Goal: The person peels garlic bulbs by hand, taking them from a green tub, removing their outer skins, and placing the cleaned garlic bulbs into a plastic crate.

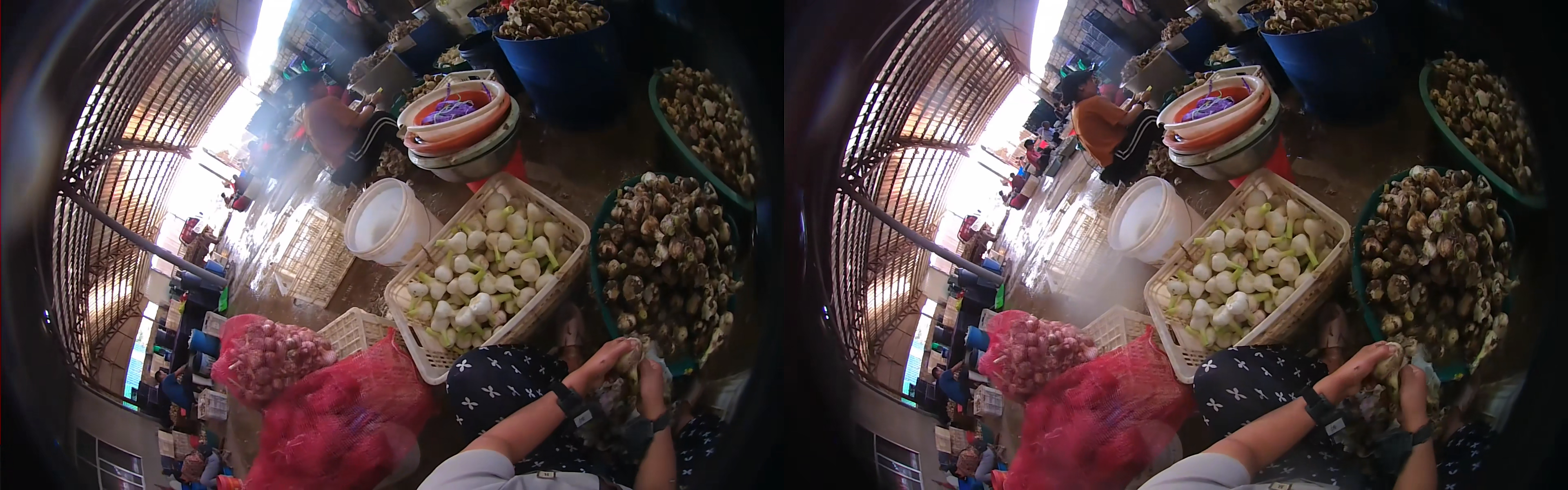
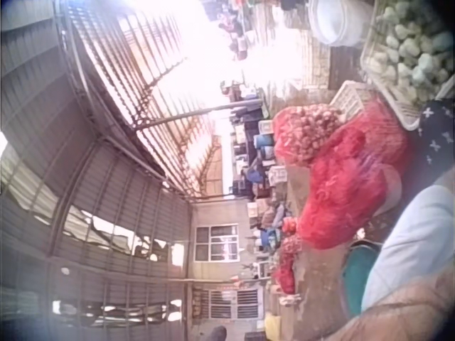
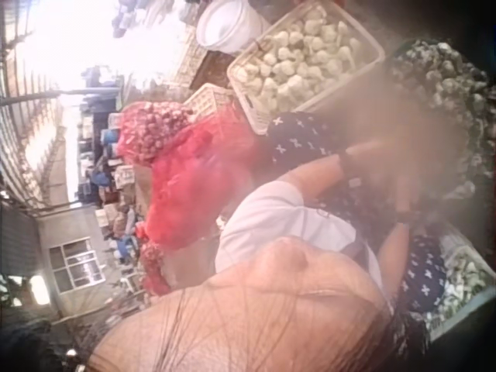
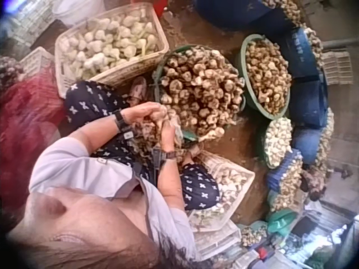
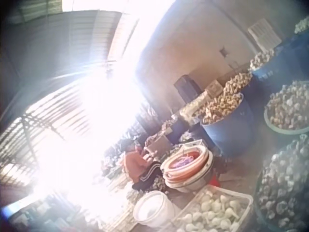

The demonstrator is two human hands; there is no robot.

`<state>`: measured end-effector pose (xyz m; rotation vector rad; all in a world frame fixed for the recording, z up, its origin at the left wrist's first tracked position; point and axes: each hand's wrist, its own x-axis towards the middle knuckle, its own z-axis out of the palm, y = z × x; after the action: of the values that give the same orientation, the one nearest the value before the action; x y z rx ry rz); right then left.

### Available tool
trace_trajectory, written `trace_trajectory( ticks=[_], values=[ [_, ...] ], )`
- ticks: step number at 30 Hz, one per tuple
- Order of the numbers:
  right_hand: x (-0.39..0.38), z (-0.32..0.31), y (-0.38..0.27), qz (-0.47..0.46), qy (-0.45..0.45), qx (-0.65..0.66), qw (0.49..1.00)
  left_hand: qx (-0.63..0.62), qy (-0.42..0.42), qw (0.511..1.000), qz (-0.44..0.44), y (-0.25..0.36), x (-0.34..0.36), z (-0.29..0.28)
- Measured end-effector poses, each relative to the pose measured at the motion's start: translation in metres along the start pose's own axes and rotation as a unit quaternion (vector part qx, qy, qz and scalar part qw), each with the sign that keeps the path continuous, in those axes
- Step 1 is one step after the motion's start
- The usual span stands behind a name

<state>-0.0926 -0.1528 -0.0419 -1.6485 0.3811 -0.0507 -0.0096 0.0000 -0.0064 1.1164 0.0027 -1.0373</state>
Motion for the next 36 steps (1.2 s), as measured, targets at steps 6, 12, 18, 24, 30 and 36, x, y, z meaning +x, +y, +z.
trace_trajectory(
  ticks=[6,12,18,24,30,36],
  values=[
    [-0.014,0.000,-0.059,0.048,-0.117,0.010,0.992,0.127,-0.080,0.980,0.129,0.018,0.002,-0.017],
    [0.005,-0.027,0.007,0.180,0.007,0.075,0.981,0.457,-0.054,0.847,0.264,0.016,-0.021,0.020],
    [-0.011,-0.031,-0.036,0.109,0.013,0.327,0.939,0.374,0.020,0.844,0.383,-0.004,-0.007,0.028],
    [-0.051,-0.018,-0.077,-0.073,-0.147,0.089,0.982,-0.268,0.149,0.950,0.060,-0.014,0.001,-0.010],
    [-0.068,-0.036,-0.110,-0.142,-0.192,-0.070,0.968,-0.321,0.173,0.921,-0.140,-0.041,0.012,-0.006],
    [-0.065,-0.074,-0.134,-0.172,0.052,0.348,0.920,-0.427,0.241,0.854,-0.175,-0.019,0.012,-0.020]
  ],
)
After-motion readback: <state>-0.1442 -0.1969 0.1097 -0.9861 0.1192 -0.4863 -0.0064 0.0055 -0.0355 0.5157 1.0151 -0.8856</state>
